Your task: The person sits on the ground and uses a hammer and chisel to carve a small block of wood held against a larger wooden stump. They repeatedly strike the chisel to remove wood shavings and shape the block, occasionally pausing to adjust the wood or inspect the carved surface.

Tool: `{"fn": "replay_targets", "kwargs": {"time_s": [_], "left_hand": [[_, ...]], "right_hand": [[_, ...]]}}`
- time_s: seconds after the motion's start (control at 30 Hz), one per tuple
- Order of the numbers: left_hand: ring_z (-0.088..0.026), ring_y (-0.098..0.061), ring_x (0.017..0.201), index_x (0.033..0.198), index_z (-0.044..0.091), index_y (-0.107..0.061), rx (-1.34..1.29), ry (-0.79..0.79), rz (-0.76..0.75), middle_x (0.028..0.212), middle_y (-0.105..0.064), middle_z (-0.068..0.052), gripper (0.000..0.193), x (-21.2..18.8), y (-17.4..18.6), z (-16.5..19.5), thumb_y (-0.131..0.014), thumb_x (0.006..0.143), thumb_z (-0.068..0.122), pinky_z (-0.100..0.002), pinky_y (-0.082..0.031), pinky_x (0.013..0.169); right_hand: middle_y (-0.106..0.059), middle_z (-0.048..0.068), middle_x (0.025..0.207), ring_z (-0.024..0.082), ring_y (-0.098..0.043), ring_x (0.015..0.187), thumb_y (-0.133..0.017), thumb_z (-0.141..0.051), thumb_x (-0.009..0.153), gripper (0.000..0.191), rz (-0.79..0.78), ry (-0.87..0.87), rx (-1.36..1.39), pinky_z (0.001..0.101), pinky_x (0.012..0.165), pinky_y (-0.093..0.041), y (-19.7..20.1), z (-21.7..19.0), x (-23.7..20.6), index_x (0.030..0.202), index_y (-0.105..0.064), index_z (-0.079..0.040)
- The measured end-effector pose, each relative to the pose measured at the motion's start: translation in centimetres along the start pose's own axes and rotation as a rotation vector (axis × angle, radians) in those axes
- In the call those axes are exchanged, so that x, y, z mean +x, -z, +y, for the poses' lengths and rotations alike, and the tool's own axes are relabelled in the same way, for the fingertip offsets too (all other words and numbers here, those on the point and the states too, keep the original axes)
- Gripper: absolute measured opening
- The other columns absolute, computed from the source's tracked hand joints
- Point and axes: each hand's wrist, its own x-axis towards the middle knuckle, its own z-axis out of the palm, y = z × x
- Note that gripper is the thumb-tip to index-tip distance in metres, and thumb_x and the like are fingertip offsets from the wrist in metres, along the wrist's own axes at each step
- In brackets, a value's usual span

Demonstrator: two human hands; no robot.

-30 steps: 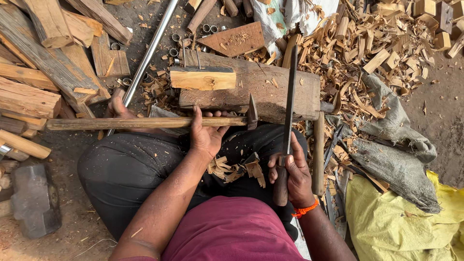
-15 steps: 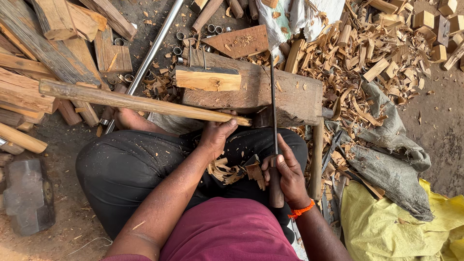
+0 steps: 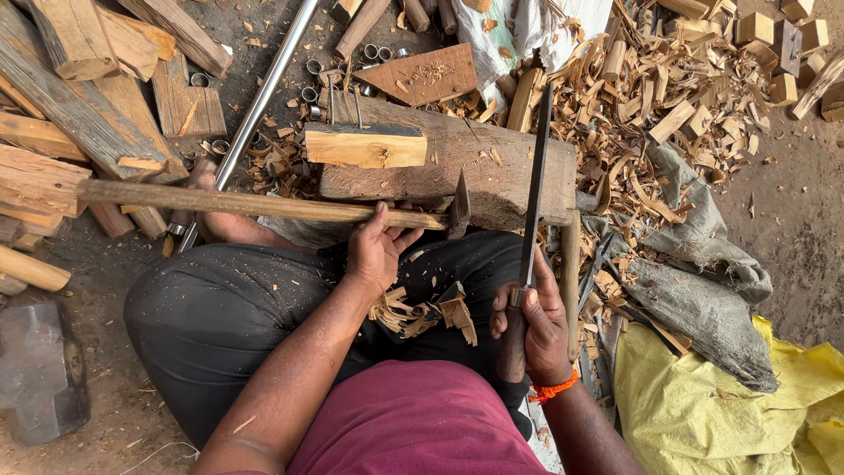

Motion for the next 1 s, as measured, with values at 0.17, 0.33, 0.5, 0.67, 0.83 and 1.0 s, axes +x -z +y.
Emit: {"fn": "replay_targets", "kwargs": {"time_s": [0.17, 0.33, 0.5, 0.67, 0.83, 1.0], "left_hand": [[-0.029, -0.065, 0.118, 0.117, 0.003, -0.059, 0.005, 0.034, -0.035, 0.121, -0.065, -0.014, 0.043, -0.2, 0.3, 0.6, -0.063, 0.098, 0.041, -0.052, -0.058, 0.102], [-0.026, -0.064, 0.119, 0.124, 0.004, -0.058, 0.058, 0.011, 0.026, 0.123, -0.064, -0.011, 0.049, 0.2, 0.6, -0.2, -0.064, 0.097, 0.044, -0.047, -0.060, 0.099], [-0.027, -0.072, 0.111, 0.125, 0.007, -0.057, 0.380, 0.155, 0.087, 0.118, -0.069, -0.014, 0.048, 0.3, 0.7, -0.7, -0.064, 0.095, 0.044, -0.043, -0.065, 0.090], [-0.020, -0.078, 0.106, 0.118, 0.007, -0.069, 1.463, -0.139, -0.161, 0.111, -0.078, -0.008, 0.039, -1.3, -0.9, -1.0, -0.078, 0.090, 0.032, -0.035, -0.061, 0.093], [-0.029, -0.068, 0.100, 0.116, 0.000, -0.065, 1.721, -0.731, -0.143, 0.109, -0.068, -0.015, 0.054, -1.5, -1.9, 0.7, -0.089, 0.075, 0.027, -0.041, -0.058, 0.083], [-0.026, -0.066, 0.098, 0.107, 0.003, -0.068, 2.153, -0.837, -0.269, 0.102, -0.069, -0.014, 0.037, -0.3, -2.5, -0.1, -0.081, 0.082, 0.028, -0.042, -0.052, 0.092]], "right_hand": [[-0.063, 0.011, 0.091, 0.014, -0.061, 0.066, -0.050, -0.029, 0.108, 0.069, -0.033, -0.097, 0.034, 0.0296, 0.057, -0.056, -0.3, 0.3, 0.4, 0.168, -0.018, -0.017], [-0.065, 0.011, 0.087, 0.014, -0.062, 0.064, -0.046, -0.021, 0.108, 0.063, -0.108, -0.238, -0.069, 0.0296, 0.056, -0.055, -1.3, 1.9, 1.0, 0.166, -0.022, -0.017], [-0.065, 0.009, 0.086, 0.014, -0.063, 0.064, -0.046, -0.020, 0.108, 0.062, -0.119, -0.244, -0.159, 0.0297, 0.055, -0.056, -1.2, 2.4, 1.3, 0.165, -0.023, -0.019], [-0.066, 0.009, 0.087, 0.014, -0.064, 0.064, -0.048, -0.020, 0.106, 0.064, -0.139, -0.302, -0.253, 0.0301, 0.055, -0.057, -1.1, 2.4, 1.4, 0.164, -0.023, -0.022], [-0.065, 0.008, 0.089, 0.013, -0.063, 0.066, -0.047, -0.021, 0.107, 0.063, -0.148, -0.305, -0.248, 0.0295, 0.058, -0.057, -0.9, 3.3, 1.5, 0.165, -0.022, -0.022], [-0.064, 0.012, 0.094, 0.015, -0.062, 0.069, -0.045, -0.021, 0.111, 0.061, -0.148, -0.163, 0.057, 0.0311, 0.062, -0.057, -0.3, 4.2, 1.4, 0.167, -0.020, -0.021]]}}
